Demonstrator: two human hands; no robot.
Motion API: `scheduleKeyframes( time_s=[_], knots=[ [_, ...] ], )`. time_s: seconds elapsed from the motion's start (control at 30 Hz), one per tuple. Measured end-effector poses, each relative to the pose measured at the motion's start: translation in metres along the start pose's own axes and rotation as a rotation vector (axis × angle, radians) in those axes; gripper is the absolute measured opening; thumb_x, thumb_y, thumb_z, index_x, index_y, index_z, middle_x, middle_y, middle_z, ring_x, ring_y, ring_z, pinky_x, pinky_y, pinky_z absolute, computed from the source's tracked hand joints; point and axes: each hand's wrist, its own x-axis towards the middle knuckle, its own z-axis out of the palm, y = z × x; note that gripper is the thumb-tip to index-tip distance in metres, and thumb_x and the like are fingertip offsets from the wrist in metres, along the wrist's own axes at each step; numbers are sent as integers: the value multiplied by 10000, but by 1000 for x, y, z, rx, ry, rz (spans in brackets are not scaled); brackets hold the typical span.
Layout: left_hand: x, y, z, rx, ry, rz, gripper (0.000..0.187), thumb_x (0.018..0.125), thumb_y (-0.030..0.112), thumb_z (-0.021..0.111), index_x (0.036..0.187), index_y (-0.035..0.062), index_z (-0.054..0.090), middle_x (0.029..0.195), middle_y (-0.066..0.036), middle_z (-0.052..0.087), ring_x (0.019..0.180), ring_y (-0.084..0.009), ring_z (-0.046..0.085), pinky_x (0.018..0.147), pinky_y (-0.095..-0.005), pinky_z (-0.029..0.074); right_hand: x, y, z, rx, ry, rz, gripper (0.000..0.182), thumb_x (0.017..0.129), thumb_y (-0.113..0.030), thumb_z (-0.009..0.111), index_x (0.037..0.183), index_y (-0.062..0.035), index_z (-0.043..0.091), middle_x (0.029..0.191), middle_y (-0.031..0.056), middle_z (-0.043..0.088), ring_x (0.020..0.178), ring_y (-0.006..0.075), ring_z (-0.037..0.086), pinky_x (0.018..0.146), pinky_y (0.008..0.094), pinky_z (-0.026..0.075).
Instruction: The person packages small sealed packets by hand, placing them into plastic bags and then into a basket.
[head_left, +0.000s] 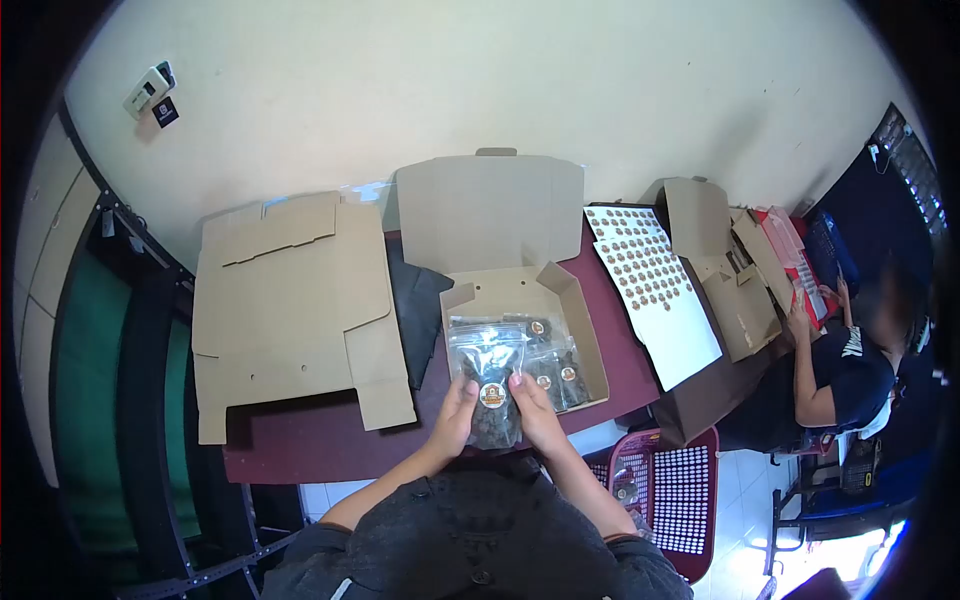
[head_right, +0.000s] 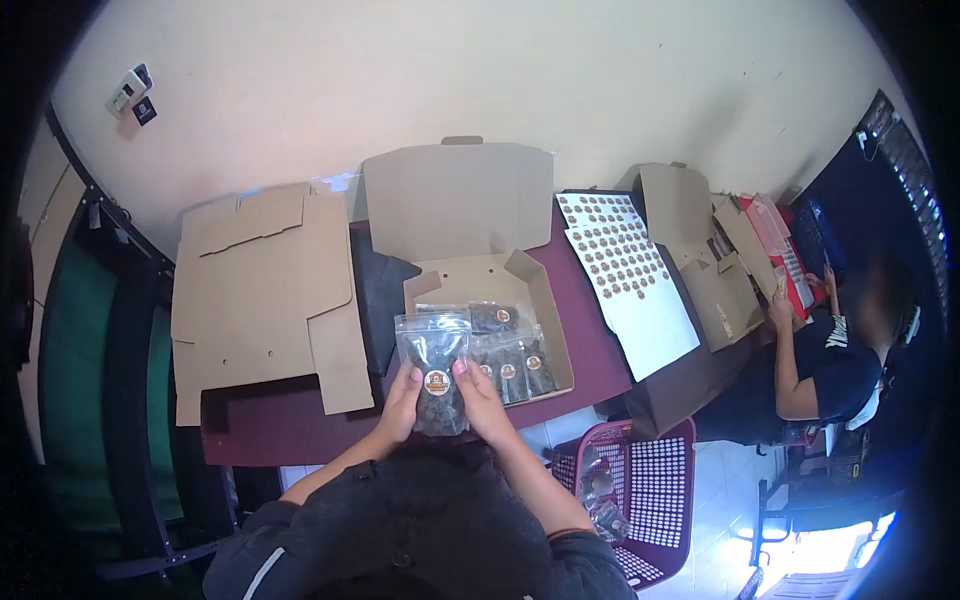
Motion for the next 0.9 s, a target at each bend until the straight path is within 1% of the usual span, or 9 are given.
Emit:
scheduleKeyframes(
  time_s=[0.1, 0.13, 0.23, 0.27, 0.4, 0.5, 0.67, 0.77, 0.9],
  knots=[
    [-2, 2, 2, 211, -56, 15, 556, 895, 225, 561, 1321, 2, 281, 1248, -102, 442, 1153, -174, 427, 992, -317, 318, -6, -24, 9, -43, 7, -12, 390, 933, -230, 493, 1230, 15, 434, 1112, 85, 548, 1055, 132, 473, 893, 283, 387],
    [-1, 5, 2, 212, -59, 17, 556, 895, 225, 561, 1321, 2, 281, 1248, -102, 442, 1153, -174, 427, 992, -317, 318, -3, -16, 4, -126, -7, -87, 461, 889, -187, 562, 1266, 21, 398, 1126, 97, 546, 1048, 144, 496, 897, 279, 397],
    [1, 19, -4, 394, -241, -32, 679, 848, 180, 614, 1355, -10, 204, 1274, -128, 404, 1197, -196, 385, 1009, -324, 301, -6, -29, -1, -37, -70, -87, 504, 844, -145, 619, 1267, 25, 402, 1138, 102, 543, 1032, 151, 517, 891, 278, 409],
    [1, 15, -11, 515, -279, -39, 733, 832, 184, 624, 1370, -17, 168, 1283, -143, 380, 1204, -205, 374, 1021, -322, 283, -8, -34, 0, -47, -88, -126, 492, 831, -127, 633, 1250, 23, 422, 1140, 106, 543, 1019, 154, 533, 894, 288, 412],
    [3, 16, -17, 505, -404, -81, 829, 824, 255, 634, 1366, -69, 96, 1294, -206, 367, 1221, -243, 365, 1020, -332, 290, -10, -17, -5, -74, -46, -64, 451, 839, -128, 623, 1224, 25, 445, 1130, 108, 548, 1039, 155, 526, 897, 294, 412],
    [7, 6, -21, 533, -386, -96, 754, 814, 176, 635, 1365, -25, 162, 1292, -149, 358, 1203, -201, 355, 1018, -328, 285, -7, -13, -1, 15, 4, -58, 416, 845, -135, 619, 1192, 31, 462, 1115, 106, 550, 1045, 151, 514, 898, 291, 404],
    [9, 3, -18, 543, -265, -71, 718, 785, 221, 680, 1307, -43, 262, 1152, -176, 518, 1072, -229, 513, 913, -334, 403, -1, 0, -1, -42, 71, -8, 444, 817, -140, 652, 1162, 49, 445, 1094, 120, 534, 1038, 163, 496, 888, 289, 396],
    [6, -8, -25, 539, -269, -98, 715, 782, 216, 682, 1303, -45, 268, 1131, -173, 532, 1059, -234, 523, 906, -335, 408, 0, 11, 4, -91, 44, -72, 468, 810, -94, 644, 1207, 23, 425, 1077, 89, 545, 987, 143, 521, 848, 278, 417],
    [3, -13, -19, 450, -263, -149, 719, 789, 266, 687, 1292, -53, 283, 1161, -192, 507, 1085, -242, 507, 913, -337, 399, -2, 26, 4, 33, 209, 42, 404, 859, -150, 597, 1205, -12, 440, 1062, 61, 553, 968, 127, 524, 839, 267, 419]
  ],
)
